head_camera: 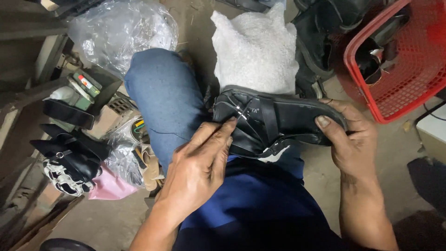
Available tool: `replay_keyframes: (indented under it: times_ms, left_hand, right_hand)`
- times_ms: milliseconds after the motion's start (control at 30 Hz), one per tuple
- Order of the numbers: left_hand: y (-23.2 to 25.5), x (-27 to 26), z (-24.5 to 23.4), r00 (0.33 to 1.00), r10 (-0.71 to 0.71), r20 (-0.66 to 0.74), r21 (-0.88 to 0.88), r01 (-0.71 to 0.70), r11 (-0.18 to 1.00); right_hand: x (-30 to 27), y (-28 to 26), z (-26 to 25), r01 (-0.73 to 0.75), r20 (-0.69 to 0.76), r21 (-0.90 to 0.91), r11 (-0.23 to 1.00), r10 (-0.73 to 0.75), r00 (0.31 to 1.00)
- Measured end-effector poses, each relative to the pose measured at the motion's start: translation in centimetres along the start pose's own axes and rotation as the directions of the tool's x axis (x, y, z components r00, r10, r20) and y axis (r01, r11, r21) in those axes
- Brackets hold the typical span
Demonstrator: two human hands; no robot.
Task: Hand-sewing the sole of a black sandal using a needle and thread in a workshop environment.
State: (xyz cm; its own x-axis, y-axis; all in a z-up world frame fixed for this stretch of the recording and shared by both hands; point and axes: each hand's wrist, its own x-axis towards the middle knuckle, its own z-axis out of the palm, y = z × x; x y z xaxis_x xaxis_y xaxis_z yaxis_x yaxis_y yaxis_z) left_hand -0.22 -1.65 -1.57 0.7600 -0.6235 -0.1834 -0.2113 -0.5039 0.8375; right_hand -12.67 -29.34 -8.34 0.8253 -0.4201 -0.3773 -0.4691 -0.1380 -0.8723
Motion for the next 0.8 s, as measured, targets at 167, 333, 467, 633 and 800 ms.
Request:
replay_keyframes:
  times_ms: [167, 333, 467, 633, 800]
  left_hand:
    - [0.0, 0.2, 0.4, 1.000, -0.011, 0.012, 0.057, 0.010, 0.998]
    - [0.0, 0.3, 0.6, 1.000, 0.018, 0.014, 0.053, -0.019, 0.998]
    - [0.0, 0.3, 0.7, 0.999, 0.029, 0.022, 0.074, -0.030, 0.997]
    - [0.3, 0.5, 1.0, 0.999, 0.033, 0.000, 0.063, -0.033, 0.997]
    - [0.2, 0.3, 1.1, 1.000, 0.027, -0.004, 0.077, -0.027, 0.997]
  right_hand:
    - [0.2, 0.3, 0.0, 0.014, 0.003, -0.007, 1.000, -0.014, 1.000]
    - [0.4, 0.2, -0.1, 0.014, 0.007, 0.037, 0.999, -0.014, 1.000]
    - [0.5, 0.1, -0.2, 0.033, 0.011, 0.004, 0.999, -0.033, 0.999]
    - [0.4, 0.1, -0.2, 0.055, 0.010, 0.014, 0.998, -0.055, 0.998]
    - [0.5, 0.2, -0.2, -0.017, -0.012, 0.044, 0.999, 0.017, 1.000]
